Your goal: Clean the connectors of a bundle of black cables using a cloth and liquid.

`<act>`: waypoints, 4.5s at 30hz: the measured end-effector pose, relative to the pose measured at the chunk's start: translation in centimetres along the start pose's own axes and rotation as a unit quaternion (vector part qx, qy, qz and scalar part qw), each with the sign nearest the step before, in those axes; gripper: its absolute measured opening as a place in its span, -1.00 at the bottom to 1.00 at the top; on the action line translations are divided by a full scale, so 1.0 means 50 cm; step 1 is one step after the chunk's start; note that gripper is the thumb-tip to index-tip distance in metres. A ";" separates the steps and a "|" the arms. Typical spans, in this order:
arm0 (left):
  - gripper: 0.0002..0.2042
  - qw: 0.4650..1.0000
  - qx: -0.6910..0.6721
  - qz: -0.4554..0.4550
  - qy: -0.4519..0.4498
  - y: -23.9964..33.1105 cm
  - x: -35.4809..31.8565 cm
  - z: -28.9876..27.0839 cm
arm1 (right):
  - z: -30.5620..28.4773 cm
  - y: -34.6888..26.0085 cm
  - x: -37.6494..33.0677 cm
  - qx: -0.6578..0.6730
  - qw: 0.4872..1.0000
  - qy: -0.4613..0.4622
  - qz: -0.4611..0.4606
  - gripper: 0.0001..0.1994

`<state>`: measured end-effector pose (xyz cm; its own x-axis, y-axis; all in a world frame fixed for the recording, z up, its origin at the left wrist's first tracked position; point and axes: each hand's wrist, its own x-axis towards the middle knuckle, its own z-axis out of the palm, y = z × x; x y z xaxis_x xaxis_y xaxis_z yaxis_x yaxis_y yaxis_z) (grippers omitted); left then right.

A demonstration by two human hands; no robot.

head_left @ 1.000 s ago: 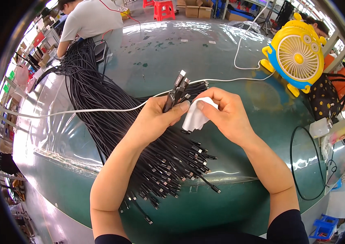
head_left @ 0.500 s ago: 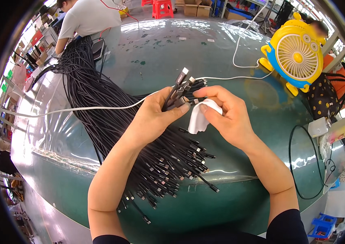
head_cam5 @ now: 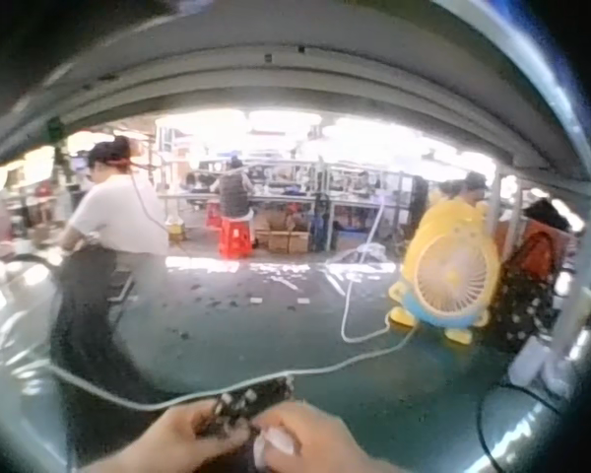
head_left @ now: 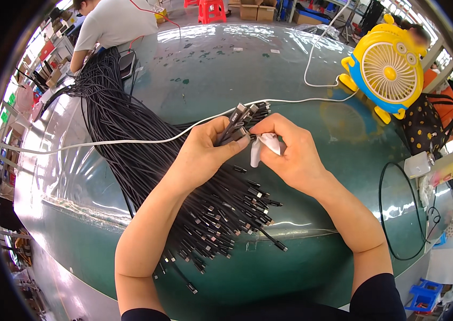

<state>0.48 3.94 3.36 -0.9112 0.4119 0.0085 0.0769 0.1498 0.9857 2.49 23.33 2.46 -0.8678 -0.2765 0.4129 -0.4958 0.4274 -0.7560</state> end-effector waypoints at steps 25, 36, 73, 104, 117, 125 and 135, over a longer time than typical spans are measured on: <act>-0.69 0.996 0.024 -0.045 -0.078 -0.008 -0.004 -0.015 | -0.043 -0.015 0.013 0.060 0.990 -0.077 0.101 -0.81; -0.75 0.991 -0.041 -0.042 -0.123 -0.014 -0.003 -0.023 | -0.030 -0.018 -0.001 0.127 0.982 -0.110 0.089 -0.81; -0.80 0.988 -0.065 -0.046 -0.131 -0.023 0.008 -0.032 | -0.019 -0.013 -0.025 0.178 0.974 -0.057 0.124 -0.80; -0.73 0.989 -0.133 -0.015 -0.066 -0.031 0.015 -0.034 | -0.037 -0.030 -0.044 -0.002 0.999 0.038 0.022 -0.85; -0.81 0.991 -0.120 -0.014 -0.066 -0.039 0.012 -0.023 | 0.002 -0.024 0.020 0.114 0.991 0.011 0.075 -0.84; -0.73 0.989 -0.122 -0.036 -0.081 -0.041 0.011 -0.022 | -0.020 -0.011 0.014 0.121 0.986 -0.042 0.106 -0.84; -0.86 0.992 -0.121 0.002 -0.046 -0.032 0.005 -0.009 | -0.029 -0.016 -0.018 0.092 0.994 -0.001 0.065 -0.83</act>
<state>-0.07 3.42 1.89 -0.8700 0.4931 0.0075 -0.0299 -0.0680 0.9972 3.60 24.48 3.44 -0.9240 -0.2313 0.3046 -0.3649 0.2943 -0.8833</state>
